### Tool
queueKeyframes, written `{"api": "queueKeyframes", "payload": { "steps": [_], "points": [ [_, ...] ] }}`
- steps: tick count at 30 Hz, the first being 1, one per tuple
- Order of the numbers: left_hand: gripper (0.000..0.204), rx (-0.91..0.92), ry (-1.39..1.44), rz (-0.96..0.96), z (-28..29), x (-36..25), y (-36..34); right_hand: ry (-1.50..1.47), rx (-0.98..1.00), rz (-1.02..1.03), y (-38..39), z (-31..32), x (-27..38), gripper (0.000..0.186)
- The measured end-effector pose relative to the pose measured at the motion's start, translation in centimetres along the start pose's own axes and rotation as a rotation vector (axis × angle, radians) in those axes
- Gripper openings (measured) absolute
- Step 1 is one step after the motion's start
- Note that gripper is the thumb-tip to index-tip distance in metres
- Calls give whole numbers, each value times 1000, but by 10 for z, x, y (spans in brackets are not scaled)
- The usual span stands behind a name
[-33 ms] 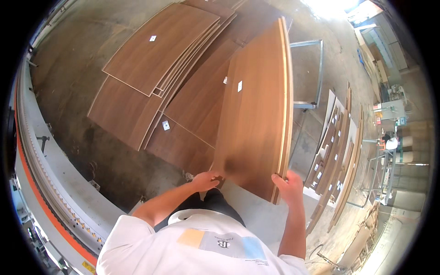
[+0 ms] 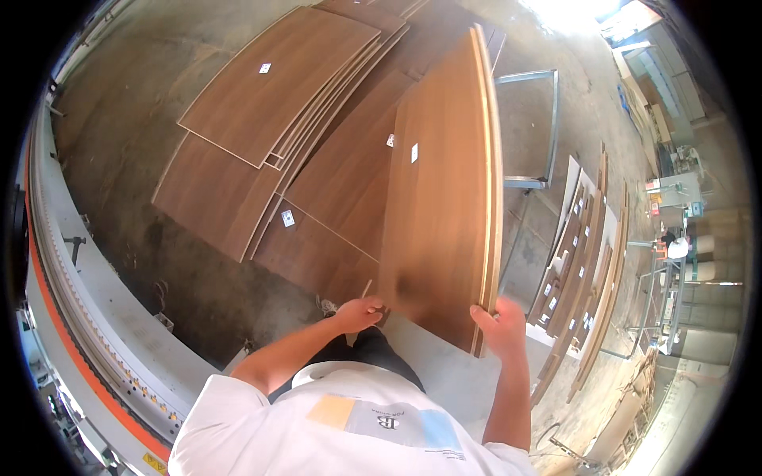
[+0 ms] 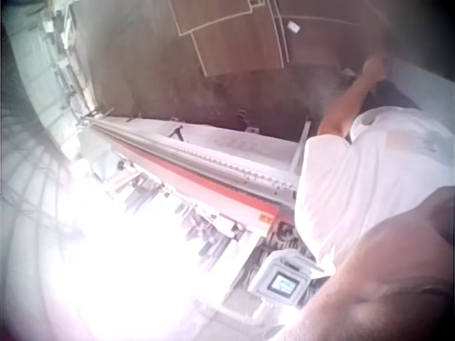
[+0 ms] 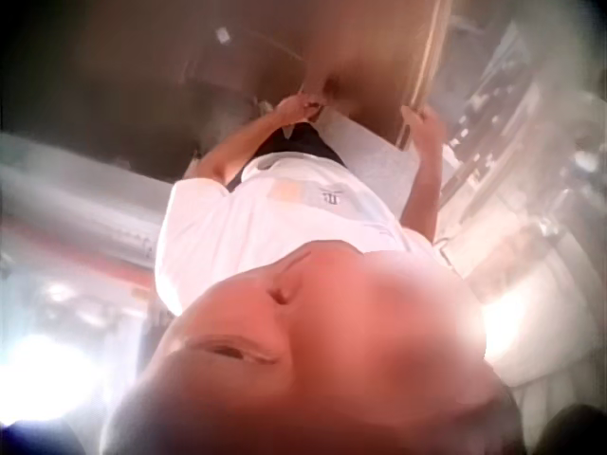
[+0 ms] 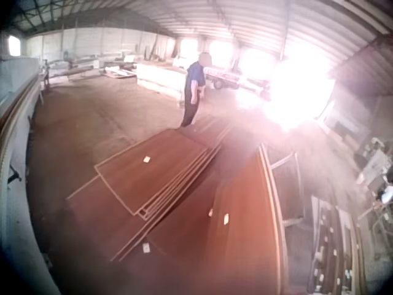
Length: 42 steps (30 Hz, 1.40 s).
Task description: The person picks up wooden panels one at a time from a stack and feeds them into an edge-banding machine.
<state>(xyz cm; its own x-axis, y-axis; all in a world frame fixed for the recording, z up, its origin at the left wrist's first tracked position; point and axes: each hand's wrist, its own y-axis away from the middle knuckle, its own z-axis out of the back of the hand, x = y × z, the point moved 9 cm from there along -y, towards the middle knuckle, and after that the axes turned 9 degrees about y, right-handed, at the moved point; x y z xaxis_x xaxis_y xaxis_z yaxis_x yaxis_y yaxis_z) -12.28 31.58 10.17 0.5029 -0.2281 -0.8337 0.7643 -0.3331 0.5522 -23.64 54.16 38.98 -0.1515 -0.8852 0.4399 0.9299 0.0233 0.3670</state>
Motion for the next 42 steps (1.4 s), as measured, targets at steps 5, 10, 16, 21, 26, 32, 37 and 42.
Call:
{"api": "queueKeyframes", "payload": {
  "steps": [5,10,16,21,26,32,37,42],
  "points": [
    [43,-141,173,-373,11,-20,-11,251,-122,302,49,1,29,22],
    [69,-179,867,-266,64,-121,11,565,-141,291,87,-24,-23,33],
    [63,-390,1132,-166,58,-142,5,582,-229,407,96,-52,-132,41],
    [29,-737,1364,90,-20,-38,1,428,-213,435,81,-58,-219,45],
    [27,-886,1521,110,-114,12,23,-91,-70,69,8,-63,-402,48],
    [18,-1001,1650,71,-200,36,51,-943,448,-741,-41,-130,-537,64],
    [24,-941,1742,-25,-242,38,55,19,289,-400,-132,-106,-642,65],
    [21,-1065,1708,-112,-279,46,108,-221,333,-314,-108,-99,-539,66]
  ]
}}
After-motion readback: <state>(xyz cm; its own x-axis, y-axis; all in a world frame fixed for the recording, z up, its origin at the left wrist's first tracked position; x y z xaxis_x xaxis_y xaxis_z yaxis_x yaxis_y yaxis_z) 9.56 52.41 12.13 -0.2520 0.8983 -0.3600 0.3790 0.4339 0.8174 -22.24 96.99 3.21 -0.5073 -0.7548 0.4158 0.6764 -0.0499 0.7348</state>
